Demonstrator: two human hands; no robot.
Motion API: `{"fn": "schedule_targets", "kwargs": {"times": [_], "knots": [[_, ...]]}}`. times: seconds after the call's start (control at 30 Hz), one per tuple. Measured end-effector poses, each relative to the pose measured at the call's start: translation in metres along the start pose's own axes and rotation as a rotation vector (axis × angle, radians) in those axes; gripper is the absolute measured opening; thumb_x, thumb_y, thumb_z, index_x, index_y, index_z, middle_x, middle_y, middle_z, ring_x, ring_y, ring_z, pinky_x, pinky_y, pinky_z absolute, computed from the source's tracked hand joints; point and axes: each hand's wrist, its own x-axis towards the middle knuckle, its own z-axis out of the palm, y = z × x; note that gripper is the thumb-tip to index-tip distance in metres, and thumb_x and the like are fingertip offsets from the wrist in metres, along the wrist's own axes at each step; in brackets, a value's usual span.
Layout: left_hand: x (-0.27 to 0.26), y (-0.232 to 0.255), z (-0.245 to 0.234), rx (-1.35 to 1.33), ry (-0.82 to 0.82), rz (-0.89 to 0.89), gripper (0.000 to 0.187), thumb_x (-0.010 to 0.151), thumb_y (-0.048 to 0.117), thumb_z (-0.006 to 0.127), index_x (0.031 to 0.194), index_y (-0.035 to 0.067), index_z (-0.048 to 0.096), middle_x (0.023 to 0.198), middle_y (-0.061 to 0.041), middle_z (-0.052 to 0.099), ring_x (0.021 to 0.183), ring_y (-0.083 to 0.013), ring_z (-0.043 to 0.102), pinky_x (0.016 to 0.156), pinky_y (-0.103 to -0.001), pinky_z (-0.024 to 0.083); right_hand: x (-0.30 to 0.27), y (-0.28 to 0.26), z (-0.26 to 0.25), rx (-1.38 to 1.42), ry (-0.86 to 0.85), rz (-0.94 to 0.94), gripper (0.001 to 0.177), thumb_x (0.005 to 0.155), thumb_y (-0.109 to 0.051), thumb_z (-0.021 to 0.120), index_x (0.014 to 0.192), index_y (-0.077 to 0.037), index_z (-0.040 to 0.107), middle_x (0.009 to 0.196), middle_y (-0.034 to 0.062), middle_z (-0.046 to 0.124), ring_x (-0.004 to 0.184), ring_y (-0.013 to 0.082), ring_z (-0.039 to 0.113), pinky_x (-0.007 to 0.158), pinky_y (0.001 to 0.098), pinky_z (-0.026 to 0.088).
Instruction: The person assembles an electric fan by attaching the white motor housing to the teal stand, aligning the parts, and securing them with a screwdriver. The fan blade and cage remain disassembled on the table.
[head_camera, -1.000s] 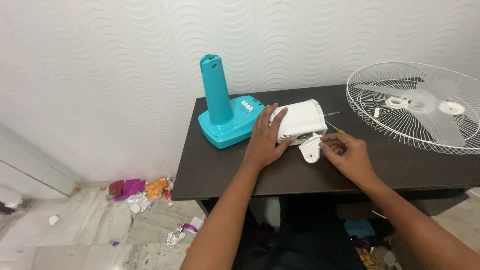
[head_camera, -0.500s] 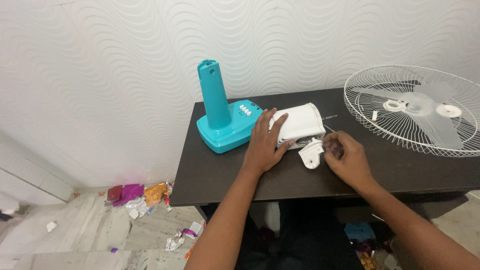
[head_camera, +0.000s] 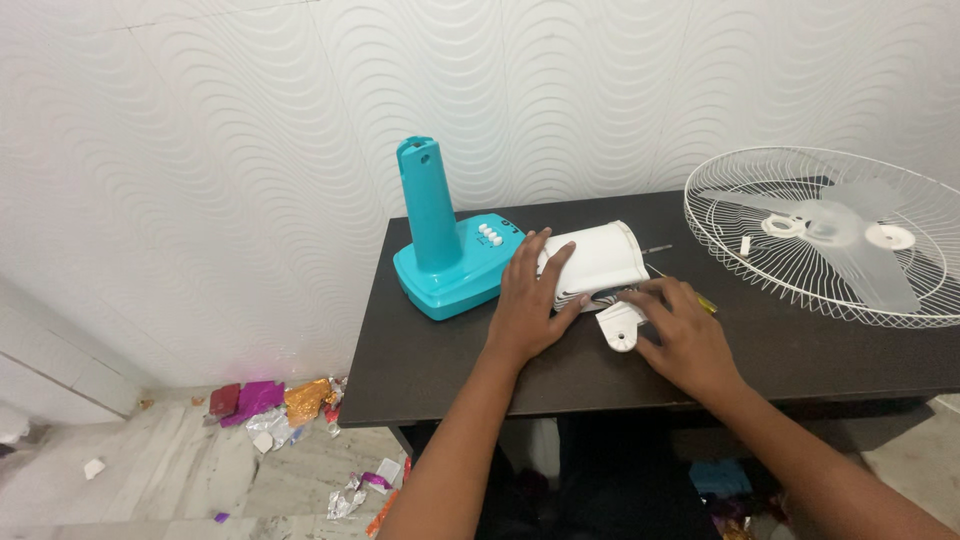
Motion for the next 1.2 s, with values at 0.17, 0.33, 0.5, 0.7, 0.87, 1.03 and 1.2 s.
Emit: {"fn": "schedule_targets", "kwargs": {"times": [0.17, 0.33, 0.5, 0.7, 0.87, 1.03, 1.2], "knots": [[-0.001, 0.017, -0.006, 0.029, -0.043, 0.287, 0.073, 0.081, 0.059, 0.074, 0.135, 0.013, 0.058, 0.155, -0.018, 0.042, 0.15, -0.0383, 0.033, 0.124, -0.063, 0.023, -0.002, 0.002, 0.002, 0.026, 0.077, -0.024, 0.063, 0.068, -0.015, 0.084, 0.128, -0.017, 0.066, 0.117, 0.0059, 0.062, 0.108, 0.025, 0.063, 0.084, 0.0409, 0.057], [-0.002, 0.027, -0.003, 0.062, -0.089, 0.511, 0.048, 0.091, 0.051, 0.077, 0.115, 0.01, 0.065, 0.143, -0.01, 0.056, 0.143, -0.0283, 0.047, 0.124, -0.053, 0.034, 0.003, 0.004, 0.003, 0.154, 0.112, -0.016, 0.066, 0.068, -0.012, 0.086, 0.131, -0.015, 0.066, 0.114, 0.0094, 0.061, 0.103, 0.0254, 0.065, 0.08, 0.0381, 0.057], [-0.002, 0.023, 0.0, 0.055, -0.02, 0.421, 0.028, 0.09, 0.031, 0.077, 0.108, 0.012, 0.067, 0.138, -0.008, 0.059, 0.138, -0.0268, 0.051, 0.119, -0.05, 0.038, 0.008, 0.005, 0.007, 0.297, 0.159, 0.011, 0.065, 0.071, -0.004, 0.081, 0.133, -0.01, 0.064, 0.111, 0.0097, 0.063, 0.092, 0.0224, 0.069, 0.076, 0.035, 0.059], [0.0, 0.024, 0.004, 0.079, 0.01, 0.409, 0.013, 0.091, 0.014, 0.07, 0.103, 0.012, 0.065, 0.137, -0.006, 0.062, 0.137, -0.024, 0.055, 0.118, -0.048, 0.04, 0.014, 0.011, 0.014, 0.387, 0.204, 0.039, 0.046, 0.074, 0.003, 0.079, 0.116, -0.001, 0.06, 0.11, 0.0117, 0.064, 0.092, 0.019, 0.07, 0.074, 0.0304, 0.061], [0.001, 0.028, 0.002, 0.072, 0.015, 0.38, 0.01, 0.091, 0.01, 0.067, 0.1, 0.011, 0.063, 0.137, -0.005, 0.062, 0.137, -0.0249, 0.055, 0.116, -0.047, 0.04, 0.012, 0.012, 0.013, 0.4, 0.201, 0.043, 0.042, 0.073, 0.004, 0.079, 0.112, -0.002, 0.062, 0.111, 0.0115, 0.065, 0.09, 0.0181, 0.071, 0.075, 0.03, 0.062], [0.005, 0.029, 0.0, 0.077, 0.02, 0.35, 0.008, 0.089, 0.011, 0.067, 0.097, 0.011, 0.062, 0.14, -0.006, 0.061, 0.14, -0.0272, 0.053, 0.117, -0.048, 0.039, 0.017, 0.01, 0.01, 0.43, 0.219, 0.026, 0.04, 0.074, 0.004, 0.078, 0.11, -0.003, 0.064, 0.111, 0.0098, 0.065, 0.089, 0.0165, 0.072, 0.073, 0.0279, 0.063], [0.003, 0.028, 0.005, 0.115, 0.042, 0.306, 0.009, 0.09, 0.011, 0.067, 0.099, 0.013, 0.064, 0.143, -0.007, 0.059, 0.142, -0.0279, 0.05, 0.119, -0.05, 0.038, 0.016, 0.009, 0.011, 0.406, 0.181, 0.123, 0.038, 0.074, 0.003, 0.078, 0.11, -0.006, 0.069, 0.103, 0.0082, 0.062, 0.083, 0.0157, 0.07, 0.07, 0.0287, 0.062]]}}
